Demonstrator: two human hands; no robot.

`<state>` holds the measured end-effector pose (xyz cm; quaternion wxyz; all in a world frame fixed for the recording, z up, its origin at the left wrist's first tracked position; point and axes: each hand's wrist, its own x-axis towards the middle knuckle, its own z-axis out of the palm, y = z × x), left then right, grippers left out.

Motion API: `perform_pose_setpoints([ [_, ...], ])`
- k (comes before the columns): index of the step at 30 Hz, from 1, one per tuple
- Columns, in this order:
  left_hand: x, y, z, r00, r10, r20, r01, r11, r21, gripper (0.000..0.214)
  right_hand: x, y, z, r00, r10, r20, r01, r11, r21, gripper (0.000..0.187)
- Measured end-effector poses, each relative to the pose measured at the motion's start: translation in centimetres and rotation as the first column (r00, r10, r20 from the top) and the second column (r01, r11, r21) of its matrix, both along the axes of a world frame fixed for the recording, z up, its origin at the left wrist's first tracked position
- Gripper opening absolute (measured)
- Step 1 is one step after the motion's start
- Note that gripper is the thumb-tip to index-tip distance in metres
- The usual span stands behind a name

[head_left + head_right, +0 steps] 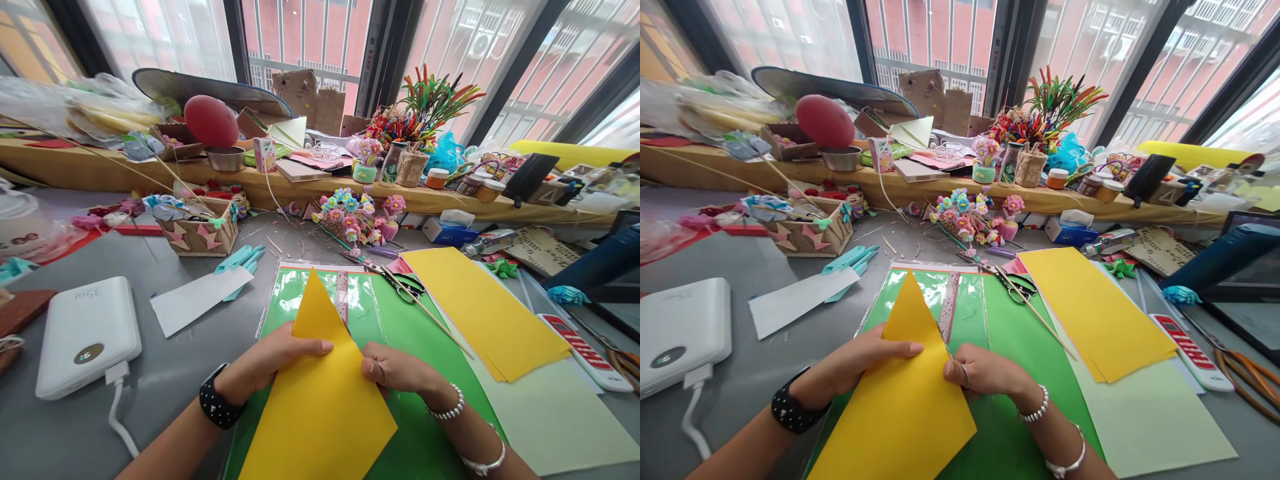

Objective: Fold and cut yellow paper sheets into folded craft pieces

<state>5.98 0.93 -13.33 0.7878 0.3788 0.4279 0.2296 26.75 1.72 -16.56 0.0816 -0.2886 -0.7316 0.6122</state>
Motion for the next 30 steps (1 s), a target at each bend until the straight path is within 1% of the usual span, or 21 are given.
perform_pose_setpoints([
  [8, 0.0, 0.0, -0.1, 1.0, -0.01, -0.022, 0.009, 1.0, -0.009, 0.027, -0.1, 0.0, 0.1, 1.0, 0.002, -0.008, -0.002, 1.0, -0.01, 0.064],
  [12, 0.0, 0.0, -0.1, 1.0, -0.029, -0.005, 0.029, 1.0, -0.01, 0.029, 0.0, 0.0, 0.2, 1.0, 0.019, -0.014, -0.019, 1.0, -0.012, 0.066],
  [18, 0.3, -0.3, -0.6, 0.997, -0.078, 0.006, 0.078, 0.997, 0.019, 0.026, -0.2, 0.2, 0.1, 0.999, -0.011, -0.042, 0.01, 1.0, -0.025, 0.065],
  [20, 0.3, -0.3, -0.6, 0.997, -0.072, -0.004, 0.072, 0.997, 0.028, 0.025, -0.2, 0.2, 0.2, 0.998, -0.026, -0.056, 0.024, 0.999, -0.023, 0.066],
  [23, 0.1, -0.2, -0.1, 1.0, -0.024, -0.016, 0.025, 0.999, 0.036, 0.025, -0.2, 0.2, 0.4, 0.995, -0.067, -0.076, 0.067, 0.998, -0.006, 0.066],
  [26, -0.2, -0.1, 0.4, 0.999, 0.037, -0.032, -0.034, 0.997, 0.067, 0.028, -0.1, 0.4, 0.8, 0.986, -0.143, -0.091, 0.146, 0.989, 0.03, 0.067],
  [30, -0.6, 0.3, 0.6, 0.993, 0.115, -0.039, -0.11, 0.987, 0.114, 0.03, 0.3, 0.9, 0.9, 0.952, -0.292, -0.092, 0.302, 0.947, 0.109, 0.074],
])
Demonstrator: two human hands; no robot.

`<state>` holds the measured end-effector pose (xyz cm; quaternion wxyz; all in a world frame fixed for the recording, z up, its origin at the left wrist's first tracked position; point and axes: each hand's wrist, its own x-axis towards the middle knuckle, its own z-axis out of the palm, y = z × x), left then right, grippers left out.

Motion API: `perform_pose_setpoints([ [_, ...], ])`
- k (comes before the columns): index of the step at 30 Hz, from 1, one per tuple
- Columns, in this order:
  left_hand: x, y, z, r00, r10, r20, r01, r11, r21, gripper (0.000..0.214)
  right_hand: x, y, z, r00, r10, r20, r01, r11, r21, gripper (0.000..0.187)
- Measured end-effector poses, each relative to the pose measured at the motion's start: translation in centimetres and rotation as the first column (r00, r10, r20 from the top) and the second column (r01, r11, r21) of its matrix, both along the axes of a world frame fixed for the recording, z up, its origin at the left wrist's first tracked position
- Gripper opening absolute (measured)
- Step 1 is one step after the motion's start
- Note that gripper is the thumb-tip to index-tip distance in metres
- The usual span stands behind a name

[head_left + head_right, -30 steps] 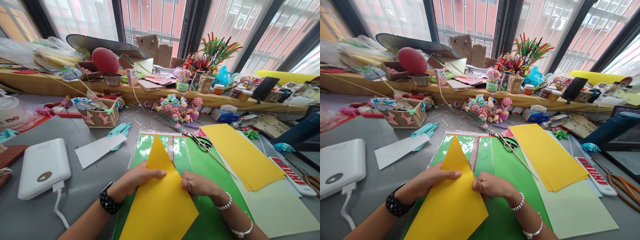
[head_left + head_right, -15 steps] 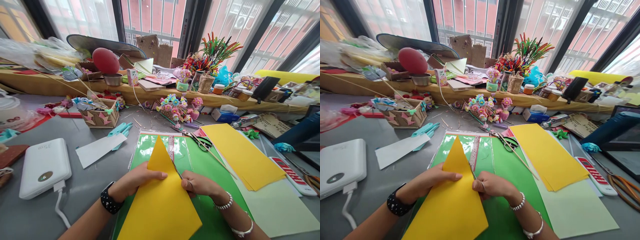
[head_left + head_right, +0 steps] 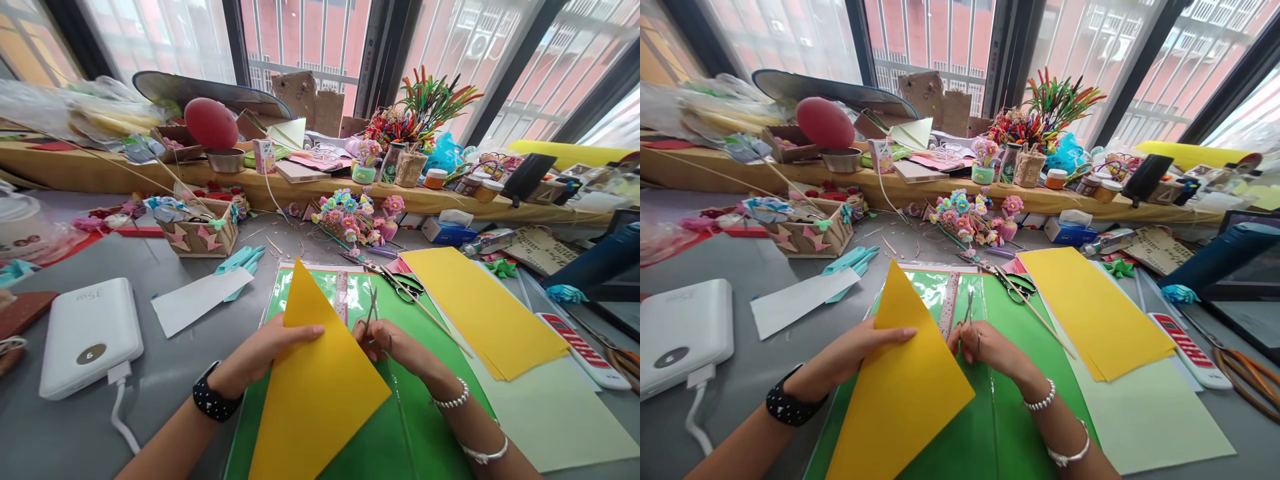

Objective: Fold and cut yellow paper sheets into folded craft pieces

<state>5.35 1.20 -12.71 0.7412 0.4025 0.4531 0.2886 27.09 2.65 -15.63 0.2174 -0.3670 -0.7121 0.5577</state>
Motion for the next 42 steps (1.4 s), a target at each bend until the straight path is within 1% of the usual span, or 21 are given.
perform_pose_setpoints([
  [2, -0.2, 0.2, 0.0, 0.999, 0.04, 0.004, -0.04, 0.999, 0.025, 0.03, 0.5, 0.5, -0.1, 0.995, -0.096, 0.039, 0.095, 0.995, 0.04, 0.077],
  [4, -0.5, 0.5, 0.0, 0.995, 0.095, -0.014, -0.094, 0.993, 0.068, 0.031, 1.1, 1.0, -0.1, 0.973, -0.208, 0.102, 0.199, 0.976, 0.09, 0.075],
  [8, -0.9, 1.0, -0.3, 0.976, 0.195, -0.097, -0.181, 0.974, 0.134, 0.037, 2.0, 1.8, -0.4, 0.87, -0.429, 0.242, 0.386, 0.899, 0.208, 0.055],
  [10, -1.0, 1.2, -0.6, 0.974, 0.202, -0.104, -0.187, 0.972, 0.143, 0.038, 2.3, 2.1, -0.5, 0.816, -0.504, 0.282, 0.442, 0.86, 0.257, 0.047],
  [12, -1.1, 1.3, -0.8, 0.975, 0.203, -0.093, -0.187, 0.97, 0.152, 0.038, 2.4, 2.2, -0.6, 0.782, -0.549, 0.295, 0.474, 0.831, 0.292, 0.042],
  [15, -1.1, 1.4, -1.0, 0.976, 0.204, -0.077, -0.19, 0.97, 0.152, 0.038, 2.4, 2.2, -0.6, 0.782, -0.56, 0.273, 0.478, 0.821, 0.312, 0.038],
  [18, -1.1, 1.3, -0.9, 0.977, 0.203, -0.061, -0.193, 0.971, 0.141, 0.037, 2.0, 2.0, -0.4, 0.829, -0.513, 0.223, 0.441, 0.844, 0.305, 0.038],
  [22, -0.8, 1.1, -0.7, 0.983, 0.174, -0.049, -0.166, 0.976, 0.139, 0.037, 0.9, 1.3, -0.3, 0.887, -0.446, 0.118, 0.4, 0.871, 0.284, 0.037],
  [24, -0.6, 0.9, -0.7, 0.985, 0.16, -0.064, -0.15, 0.978, 0.145, 0.037, 0.2, 0.9, -0.3, 0.905, -0.421, 0.059, 0.393, 0.883, 0.258, 0.035],
  [27, -0.2, 0.6, -0.7, 0.987, 0.132, -0.092, -0.118, 0.982, 0.147, 0.036, -0.7, 0.3, -0.2, 0.933, -0.36, -0.009, 0.354, 0.914, 0.2, 0.031],
  [31, 0.1, 0.4, -0.7, 0.989, 0.09, -0.115, -0.074, 0.988, 0.138, 0.035, -1.4, -0.2, -0.2, 0.944, -0.324, -0.067, 0.33, 0.934, 0.134, 0.026],
  [34, 0.2, 0.4, -0.7, 0.99, 0.081, -0.116, -0.064, 0.988, 0.141, 0.035, -1.4, -0.3, -0.1, 0.929, -0.355, -0.102, 0.366, 0.923, 0.121, 0.025],
  [39, 0.2, 0.3, -1.0, 0.988, 0.009, -0.157, 0.012, 0.991, 0.132, 0.039, -1.1, -0.2, -0.1, 0.886, -0.442, -0.139, 0.459, 0.879, 0.132, 0.025],
  [42, 0.3, 0.3, -1.3, 0.983, 0.0, -0.181, 0.023, 0.991, 0.128, 0.042, -1.0, -0.2, -0.1, 0.877, -0.459, -0.143, 0.477, 0.869, 0.135, 0.026],
])
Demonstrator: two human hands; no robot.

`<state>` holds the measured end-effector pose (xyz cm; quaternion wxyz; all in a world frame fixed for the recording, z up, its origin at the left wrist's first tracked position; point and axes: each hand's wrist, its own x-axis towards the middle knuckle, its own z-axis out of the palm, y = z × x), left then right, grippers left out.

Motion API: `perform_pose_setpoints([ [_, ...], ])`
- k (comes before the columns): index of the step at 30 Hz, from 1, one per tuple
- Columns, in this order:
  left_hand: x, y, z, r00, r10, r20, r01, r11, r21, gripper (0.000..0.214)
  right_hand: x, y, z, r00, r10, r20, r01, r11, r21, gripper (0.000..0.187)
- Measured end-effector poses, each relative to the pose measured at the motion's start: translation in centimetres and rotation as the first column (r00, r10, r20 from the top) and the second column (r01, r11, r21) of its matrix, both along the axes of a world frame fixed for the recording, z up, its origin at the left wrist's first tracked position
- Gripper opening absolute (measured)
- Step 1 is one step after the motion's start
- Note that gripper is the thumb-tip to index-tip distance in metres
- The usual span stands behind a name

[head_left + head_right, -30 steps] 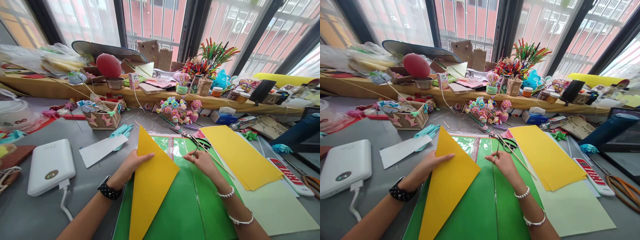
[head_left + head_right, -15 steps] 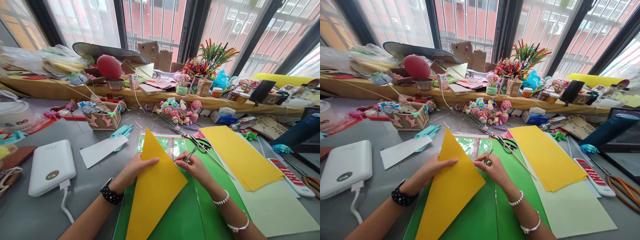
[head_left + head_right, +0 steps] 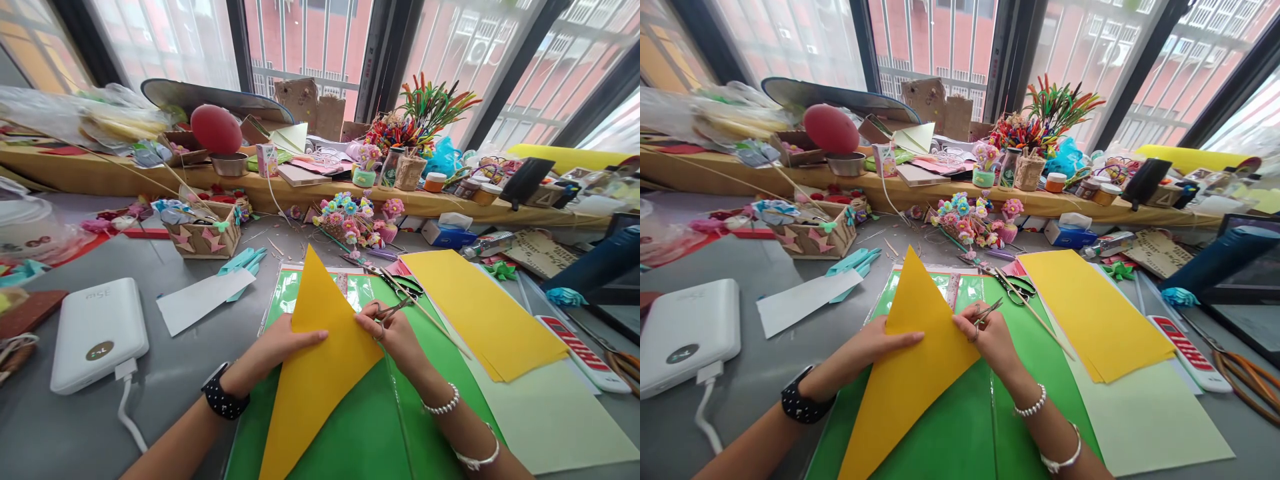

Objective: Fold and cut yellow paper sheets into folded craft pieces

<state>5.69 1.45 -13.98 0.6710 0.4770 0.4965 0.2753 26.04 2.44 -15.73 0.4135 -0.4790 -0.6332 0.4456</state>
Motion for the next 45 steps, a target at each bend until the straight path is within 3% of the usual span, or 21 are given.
perform_pose_setpoints([
  [8, -0.3, 0.0, 0.3, 0.998, 0.001, -0.059, 0.0, 1.0, 0.022, 0.038, 0.4, 0.4, 0.1, 0.999, 0.02, 0.046, -0.02, 1.0, -0.004, 0.026],
  [17, -0.6, 0.2, 0.2, 1.0, -0.019, -0.016, 0.019, 0.999, 0.025, 0.034, 0.4, 0.3, 0.2, 0.986, 0.09, 0.142, -0.094, 0.995, 0.022, 0.025],
  [21, -0.8, 0.2, 0.1, 1.0, -0.026, -0.014, 0.026, 0.999, 0.026, 0.035, 0.6, 0.4, 0.1, 0.966, 0.076, 0.246, -0.098, 0.992, 0.078, 0.033],
  [26, -1.2, 0.5, 0.2, 1.0, -0.013, -0.025, 0.013, 1.0, -0.005, 0.037, 1.1, 0.5, -0.1, 0.907, 0.072, 0.414, -0.134, 0.983, 0.124, 0.057],
  [35, -1.4, 0.4, 1.1, 0.999, 0.021, -0.04, -0.022, 1.0, -0.02, 0.039, 1.8, 0.5, 0.3, 0.803, 0.228, 0.55, -0.282, 0.959, 0.014, 0.071],
  [45, -1.6, 0.3, 1.4, 0.998, 0.001, -0.055, -0.002, 1.0, -0.019, 0.038, 2.0, -0.2, 0.5, 0.679, 0.409, 0.609, -0.382, 0.906, -0.182, 0.065],
])
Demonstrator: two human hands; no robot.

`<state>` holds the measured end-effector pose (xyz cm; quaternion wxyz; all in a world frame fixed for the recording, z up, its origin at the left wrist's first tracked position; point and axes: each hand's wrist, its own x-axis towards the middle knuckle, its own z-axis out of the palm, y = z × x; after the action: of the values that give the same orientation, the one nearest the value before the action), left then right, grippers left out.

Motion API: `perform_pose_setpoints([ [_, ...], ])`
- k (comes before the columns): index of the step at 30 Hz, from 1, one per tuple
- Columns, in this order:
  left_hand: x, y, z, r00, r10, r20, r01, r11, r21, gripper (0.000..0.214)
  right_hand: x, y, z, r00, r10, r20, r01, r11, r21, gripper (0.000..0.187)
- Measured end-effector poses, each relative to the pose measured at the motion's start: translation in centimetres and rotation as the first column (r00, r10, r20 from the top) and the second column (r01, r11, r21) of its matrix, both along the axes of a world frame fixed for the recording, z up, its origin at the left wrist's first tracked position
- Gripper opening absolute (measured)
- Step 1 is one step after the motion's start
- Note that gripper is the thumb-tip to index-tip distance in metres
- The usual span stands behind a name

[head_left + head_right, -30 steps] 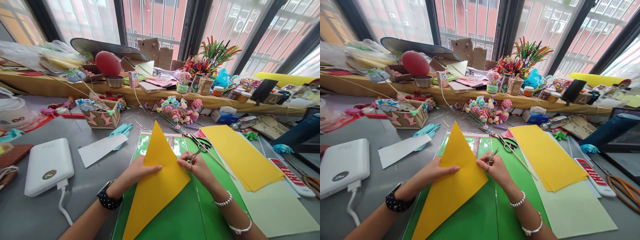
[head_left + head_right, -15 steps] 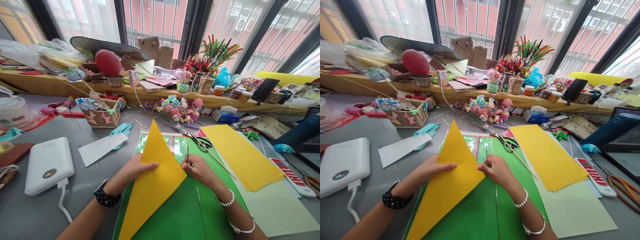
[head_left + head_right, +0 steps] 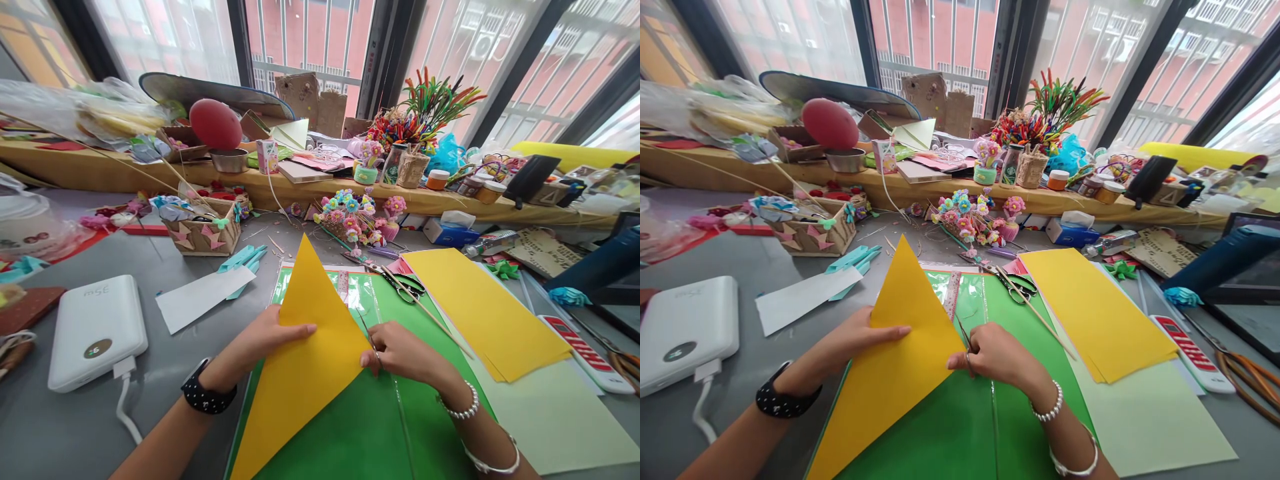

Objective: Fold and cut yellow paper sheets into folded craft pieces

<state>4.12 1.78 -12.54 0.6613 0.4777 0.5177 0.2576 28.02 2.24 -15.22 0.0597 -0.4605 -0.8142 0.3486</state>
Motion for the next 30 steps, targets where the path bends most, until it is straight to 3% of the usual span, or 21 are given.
perform_pose_setpoints([
  [11, -0.36, -0.03, -0.32, 0.992, -0.12, 0.04, 0.118, 0.992, 0.037, 0.033, -0.06, -0.4, -0.45, 1.0, 0.018, -0.012, -0.019, 0.994, -0.112, 0.062],
  [30, -0.31, -0.17, 0.0, 0.993, -0.108, 0.035, 0.107, 0.994, 0.037, 0.034, -0.42, -0.68, -0.1, 0.999, 0.006, 0.041, -0.002, 0.995, -0.098, 0.059],
])
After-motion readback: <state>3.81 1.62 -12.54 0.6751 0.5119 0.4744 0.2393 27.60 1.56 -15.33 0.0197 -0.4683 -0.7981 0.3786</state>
